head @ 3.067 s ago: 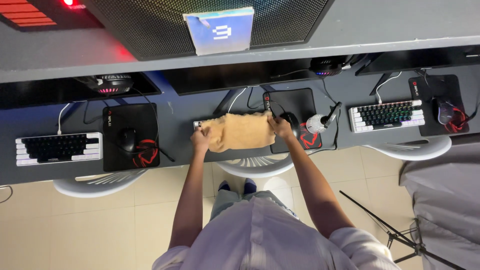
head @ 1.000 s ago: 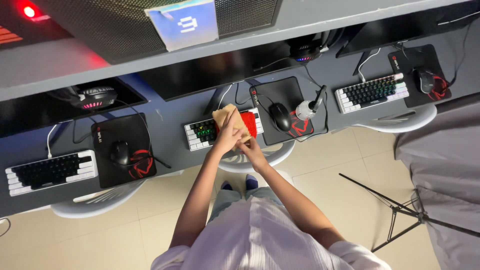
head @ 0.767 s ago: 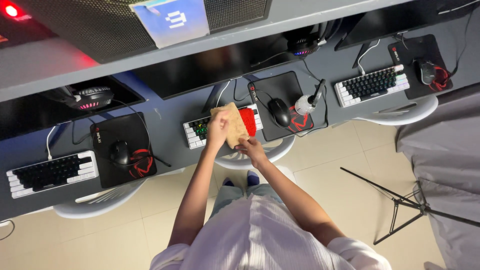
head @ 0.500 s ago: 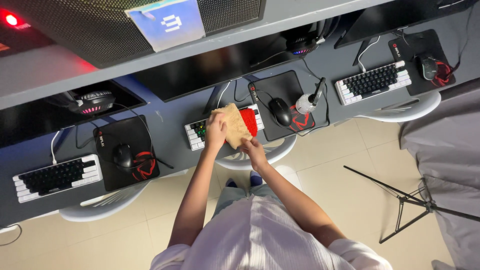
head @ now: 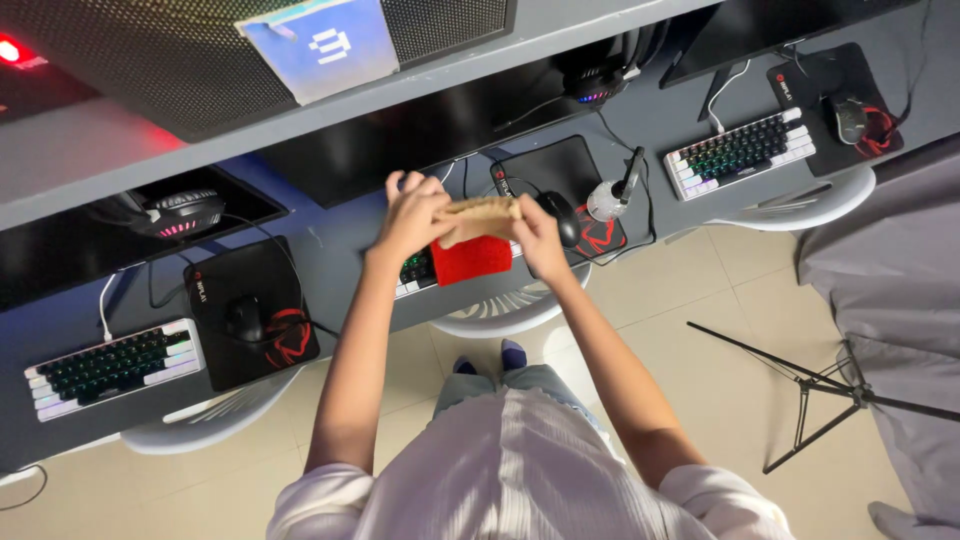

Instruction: The person sprays a red cloth with a cleaning solution and wipes a white mechanical keyboard. They then pick up a beige cloth, unfold it, and use it to wipe the same keyboard.

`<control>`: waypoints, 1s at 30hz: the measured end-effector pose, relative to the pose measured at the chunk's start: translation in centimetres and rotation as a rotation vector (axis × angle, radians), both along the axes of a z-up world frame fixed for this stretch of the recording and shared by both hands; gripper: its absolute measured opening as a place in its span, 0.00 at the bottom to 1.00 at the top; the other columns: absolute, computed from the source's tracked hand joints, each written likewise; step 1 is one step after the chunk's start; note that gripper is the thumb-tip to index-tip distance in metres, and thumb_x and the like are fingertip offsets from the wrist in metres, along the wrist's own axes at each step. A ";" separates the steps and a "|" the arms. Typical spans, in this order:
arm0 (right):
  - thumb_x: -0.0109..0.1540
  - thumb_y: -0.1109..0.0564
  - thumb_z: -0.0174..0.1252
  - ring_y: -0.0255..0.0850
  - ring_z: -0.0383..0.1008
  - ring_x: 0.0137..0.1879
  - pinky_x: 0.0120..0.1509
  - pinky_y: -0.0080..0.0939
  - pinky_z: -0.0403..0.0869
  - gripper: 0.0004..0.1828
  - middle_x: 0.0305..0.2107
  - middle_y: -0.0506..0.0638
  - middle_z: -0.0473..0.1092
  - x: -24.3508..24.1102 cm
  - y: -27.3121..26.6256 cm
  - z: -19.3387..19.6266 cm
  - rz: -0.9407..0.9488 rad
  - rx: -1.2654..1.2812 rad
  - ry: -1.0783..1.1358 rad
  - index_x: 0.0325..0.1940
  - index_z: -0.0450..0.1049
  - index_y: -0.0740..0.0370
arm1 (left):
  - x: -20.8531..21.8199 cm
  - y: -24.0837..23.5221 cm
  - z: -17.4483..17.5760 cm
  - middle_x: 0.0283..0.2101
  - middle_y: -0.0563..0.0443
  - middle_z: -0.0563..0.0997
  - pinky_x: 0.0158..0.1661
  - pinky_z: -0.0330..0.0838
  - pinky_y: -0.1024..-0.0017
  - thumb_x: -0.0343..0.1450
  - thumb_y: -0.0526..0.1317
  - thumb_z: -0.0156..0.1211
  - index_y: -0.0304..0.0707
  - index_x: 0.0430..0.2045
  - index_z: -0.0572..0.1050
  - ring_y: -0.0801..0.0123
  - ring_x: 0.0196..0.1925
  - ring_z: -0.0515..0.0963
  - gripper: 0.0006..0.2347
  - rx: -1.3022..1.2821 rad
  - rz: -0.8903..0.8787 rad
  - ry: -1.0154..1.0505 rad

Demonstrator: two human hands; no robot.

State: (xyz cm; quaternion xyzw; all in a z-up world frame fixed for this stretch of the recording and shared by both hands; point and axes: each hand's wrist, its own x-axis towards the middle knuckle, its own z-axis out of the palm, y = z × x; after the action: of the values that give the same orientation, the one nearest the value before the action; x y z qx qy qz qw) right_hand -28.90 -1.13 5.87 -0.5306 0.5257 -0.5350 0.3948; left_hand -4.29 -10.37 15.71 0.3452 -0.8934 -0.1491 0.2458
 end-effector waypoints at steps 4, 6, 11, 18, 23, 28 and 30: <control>0.69 0.66 0.48 0.27 0.60 0.42 0.45 0.30 0.63 0.02 0.34 0.42 0.61 -2.5 -2.3 5.4 -0.072 -0.036 0.004 0.44 0.66 0.64 | 0.0 -3.2 -0.5 0.37 0.51 0.80 0.56 0.62 0.54 0.61 0.39 0.76 0.34 0.28 0.79 0.56 0.48 0.76 0.11 0.016 0.039 0.175; 0.70 0.64 0.50 0.27 0.70 0.48 0.56 0.29 0.70 0.03 0.39 0.41 0.72 -2.7 -3.6 9.1 -0.009 -0.107 -0.236 0.47 0.67 0.62 | -0.3 -4.4 -1.1 0.34 0.49 0.78 0.48 0.71 0.63 0.64 0.35 0.73 0.31 0.31 0.75 0.59 0.41 0.78 0.10 0.203 0.124 0.410; 0.73 0.63 0.56 0.29 0.69 0.50 0.56 0.31 0.68 0.03 0.41 0.42 0.71 -4.5 -2.1 9.9 0.060 -0.067 -0.161 0.49 0.68 0.62 | 0.9 -2.2 0.5 0.36 0.48 0.78 0.52 0.72 0.66 0.63 0.25 0.66 0.30 0.29 0.68 0.62 0.41 0.78 0.11 0.271 0.029 0.637; 0.63 0.66 0.59 0.36 0.74 0.59 0.64 0.39 0.73 0.07 0.49 0.46 0.75 -4.2 6.0 7.7 0.465 0.049 0.128 0.45 0.72 0.62 | 5.4 8.5 -3.0 0.38 0.50 0.82 0.57 0.71 0.66 0.59 0.25 0.69 0.32 0.29 0.73 0.64 0.46 0.82 0.11 0.444 -0.149 0.433; 0.65 0.65 0.59 0.34 0.71 0.55 0.60 0.38 0.71 0.06 0.45 0.45 0.74 -3.8 8.2 -0.9 0.526 0.274 0.085 0.46 0.72 0.62 | 6.2 12.5 -10.2 0.42 0.51 0.83 0.50 0.73 0.72 0.60 0.26 0.66 0.32 0.36 0.76 0.67 0.49 0.81 0.12 0.638 -0.032 0.389; 0.71 0.60 0.56 0.30 0.69 0.50 0.56 0.34 0.70 0.07 0.41 0.42 0.70 -2.9 6.2 -6.5 0.369 0.319 -0.204 0.54 0.70 0.60 | 5.0 10.4 -20.1 0.35 0.48 0.78 0.42 0.70 0.72 0.72 0.32 0.66 0.30 0.43 0.73 0.73 0.41 0.75 0.10 0.834 0.213 0.462; 0.72 0.55 0.54 0.31 0.72 0.50 0.57 0.32 0.71 0.11 0.42 0.45 0.74 -1.6 5.5 -6.5 0.170 0.349 -0.349 0.58 0.69 0.60 | 4.3 9.3 -21.7 0.36 0.48 0.77 0.39 0.70 0.73 0.74 0.36 0.65 0.32 0.50 0.69 0.76 0.39 0.74 0.14 0.981 0.301 0.616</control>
State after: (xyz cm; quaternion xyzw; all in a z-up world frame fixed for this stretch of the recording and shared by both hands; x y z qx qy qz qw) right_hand -30.45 4.40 -0.58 -0.3964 0.4875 -0.4848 0.6084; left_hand 0.01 -1.10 -6.04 0.4821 -0.5493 -0.6009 0.3237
